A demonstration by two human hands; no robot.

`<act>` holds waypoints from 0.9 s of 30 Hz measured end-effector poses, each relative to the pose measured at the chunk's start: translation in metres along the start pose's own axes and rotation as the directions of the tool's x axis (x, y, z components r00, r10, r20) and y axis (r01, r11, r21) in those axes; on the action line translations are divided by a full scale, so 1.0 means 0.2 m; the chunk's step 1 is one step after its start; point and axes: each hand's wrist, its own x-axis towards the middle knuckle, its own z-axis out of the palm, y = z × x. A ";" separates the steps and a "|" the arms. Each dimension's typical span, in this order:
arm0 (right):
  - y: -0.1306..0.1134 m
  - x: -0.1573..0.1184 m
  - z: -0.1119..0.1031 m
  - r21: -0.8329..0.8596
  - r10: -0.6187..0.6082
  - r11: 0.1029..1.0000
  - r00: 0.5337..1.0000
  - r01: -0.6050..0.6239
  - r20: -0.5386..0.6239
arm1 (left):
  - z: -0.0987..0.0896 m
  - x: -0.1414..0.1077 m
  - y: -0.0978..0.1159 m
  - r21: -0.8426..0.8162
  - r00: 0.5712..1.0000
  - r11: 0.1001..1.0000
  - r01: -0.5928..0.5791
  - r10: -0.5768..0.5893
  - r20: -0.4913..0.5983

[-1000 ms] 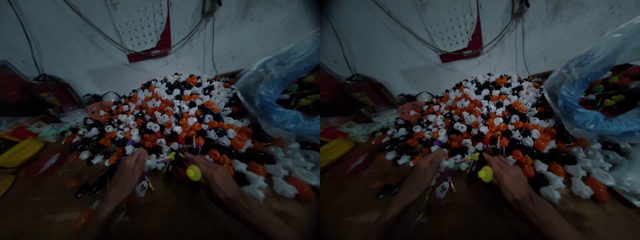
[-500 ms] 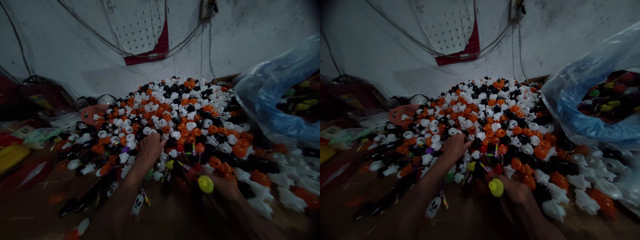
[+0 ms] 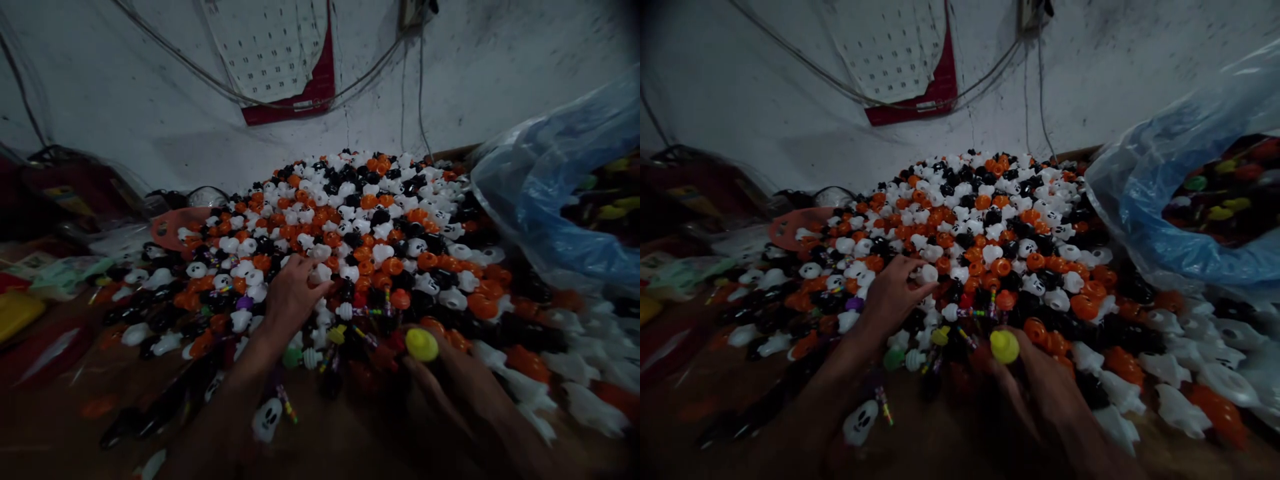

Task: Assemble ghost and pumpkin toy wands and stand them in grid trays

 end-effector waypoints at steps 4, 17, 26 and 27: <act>-0.15 0.09 -0.04 -0.007 -0.032 0.999 0.988 0.034 0.148 | -0.12 -0.23 -0.02 -0.518 0.984 0.855 0.029 0.067 0.166; -0.34 0.06 -0.03 -0.294 -0.077 0.929 0.895 0.224 0.439 | -0.17 -0.63 0.08 -0.613 0.957 0.752 0.241 -0.079 0.280; -0.35 0.05 -0.04 -0.288 -0.190 0.901 0.892 0.325 0.410 | -0.05 -0.63 0.09 -0.612 0.950 0.727 0.311 -0.219 0.222; -0.35 0.05 -0.03 -0.296 -0.199 0.894 0.890 0.336 0.410 | -0.04 -0.63 0.09 -0.612 0.949 0.725 0.315 -0.220 0.227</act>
